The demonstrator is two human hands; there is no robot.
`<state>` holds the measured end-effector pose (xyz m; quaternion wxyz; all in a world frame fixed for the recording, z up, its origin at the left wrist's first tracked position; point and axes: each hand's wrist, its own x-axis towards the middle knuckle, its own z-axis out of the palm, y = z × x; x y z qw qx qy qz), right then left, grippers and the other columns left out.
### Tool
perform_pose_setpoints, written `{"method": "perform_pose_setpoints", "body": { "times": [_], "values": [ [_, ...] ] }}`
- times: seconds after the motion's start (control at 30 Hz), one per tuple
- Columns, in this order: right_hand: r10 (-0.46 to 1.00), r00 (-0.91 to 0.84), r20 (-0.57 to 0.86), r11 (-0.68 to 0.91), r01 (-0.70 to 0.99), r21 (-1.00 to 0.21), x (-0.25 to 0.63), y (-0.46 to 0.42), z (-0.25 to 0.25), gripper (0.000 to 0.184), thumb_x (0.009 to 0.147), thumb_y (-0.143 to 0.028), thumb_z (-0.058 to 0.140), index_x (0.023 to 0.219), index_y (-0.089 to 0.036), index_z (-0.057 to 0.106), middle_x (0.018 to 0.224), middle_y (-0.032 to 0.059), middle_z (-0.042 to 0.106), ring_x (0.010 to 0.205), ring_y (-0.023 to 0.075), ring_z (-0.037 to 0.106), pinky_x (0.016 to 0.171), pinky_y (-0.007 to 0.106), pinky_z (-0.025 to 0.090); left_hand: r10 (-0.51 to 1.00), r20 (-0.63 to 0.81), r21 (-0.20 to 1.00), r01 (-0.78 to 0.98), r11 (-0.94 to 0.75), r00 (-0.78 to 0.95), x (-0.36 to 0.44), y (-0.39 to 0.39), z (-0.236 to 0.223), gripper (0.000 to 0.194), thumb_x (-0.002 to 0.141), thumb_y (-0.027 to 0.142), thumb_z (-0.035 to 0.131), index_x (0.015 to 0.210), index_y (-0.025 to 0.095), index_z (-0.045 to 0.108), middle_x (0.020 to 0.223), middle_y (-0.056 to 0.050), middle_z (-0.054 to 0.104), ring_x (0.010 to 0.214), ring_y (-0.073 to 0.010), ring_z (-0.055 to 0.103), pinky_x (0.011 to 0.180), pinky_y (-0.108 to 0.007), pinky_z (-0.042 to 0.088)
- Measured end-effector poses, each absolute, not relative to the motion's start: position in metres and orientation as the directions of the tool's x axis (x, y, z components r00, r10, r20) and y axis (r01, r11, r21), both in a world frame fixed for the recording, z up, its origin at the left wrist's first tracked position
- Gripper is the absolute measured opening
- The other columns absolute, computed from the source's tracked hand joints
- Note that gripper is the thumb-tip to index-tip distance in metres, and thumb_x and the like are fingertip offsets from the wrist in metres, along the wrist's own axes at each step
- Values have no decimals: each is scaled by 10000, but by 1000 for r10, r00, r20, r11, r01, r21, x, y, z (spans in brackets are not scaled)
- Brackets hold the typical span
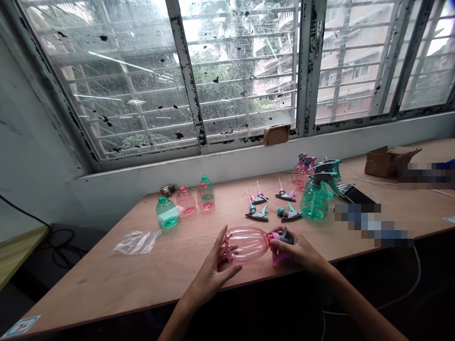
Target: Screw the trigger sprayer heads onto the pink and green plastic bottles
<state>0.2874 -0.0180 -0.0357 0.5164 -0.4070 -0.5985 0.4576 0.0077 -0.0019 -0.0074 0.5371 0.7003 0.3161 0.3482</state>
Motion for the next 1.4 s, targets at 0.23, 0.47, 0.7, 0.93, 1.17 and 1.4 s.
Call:
{"method": "perform_pose_setpoints", "body": {
  "times": [0.23,0.47,0.7,0.93,1.17,1.4],
  "values": [
    [957,-162,240,246,17,-969,286,-20,-36,414,839,-470,725,1063,-170,549,737,26,735,660,218,725,652,327,552,856,121,976,98,-196,503,9,0,-6,881,833,374,729,1543,242,224,1243,-109,593,1193,-283,568,1081,-461,398],
    [960,-159,232,240,34,-970,286,-21,-33,421,827,-486,730,1049,-169,563,731,32,735,656,226,728,640,330,554,879,148,959,151,-239,452,11,1,-3,719,875,476,645,1476,197,367,1255,-137,572,1004,-244,600,893,-385,498],
    [963,-151,224,228,8,-974,287,-20,-32,417,817,-515,725,994,-164,587,737,33,728,653,209,713,633,313,547,818,164,970,62,-237,551,11,-6,-2,960,847,317,721,1564,323,84,1417,-114,515,1296,-287,511,1146,-479,307],
    [964,-171,203,206,-3,-979,287,-21,-34,447,801,-501,746,1026,-161,564,735,36,738,652,218,720,636,321,544,862,122,974,109,-200,491,9,-1,-5,910,841,442,702,1558,230,183,1386,-158,527,1249,-321,540,1120,-504,359],
    [963,-133,235,234,-24,-972,286,-19,-33,426,817,-538,716,983,-170,580,705,21,715,628,205,701,621,311,537,820,177,958,93,-269,544,7,-1,-8,963,815,325,758,1552,344,138,1442,-115,486,1372,-286,438,1156,-466,324],
    [959,-163,234,233,-25,-972,287,-19,-34,383,843,-488,712,1005,-168,578,710,26,729,638,194,696,630,298,532,860,121,972,116,-204,496,7,-1,-6,847,843,437,705,1532,218,263,1324,-163,561,1259,-322,537,1103,-501,389]
  ]
}}
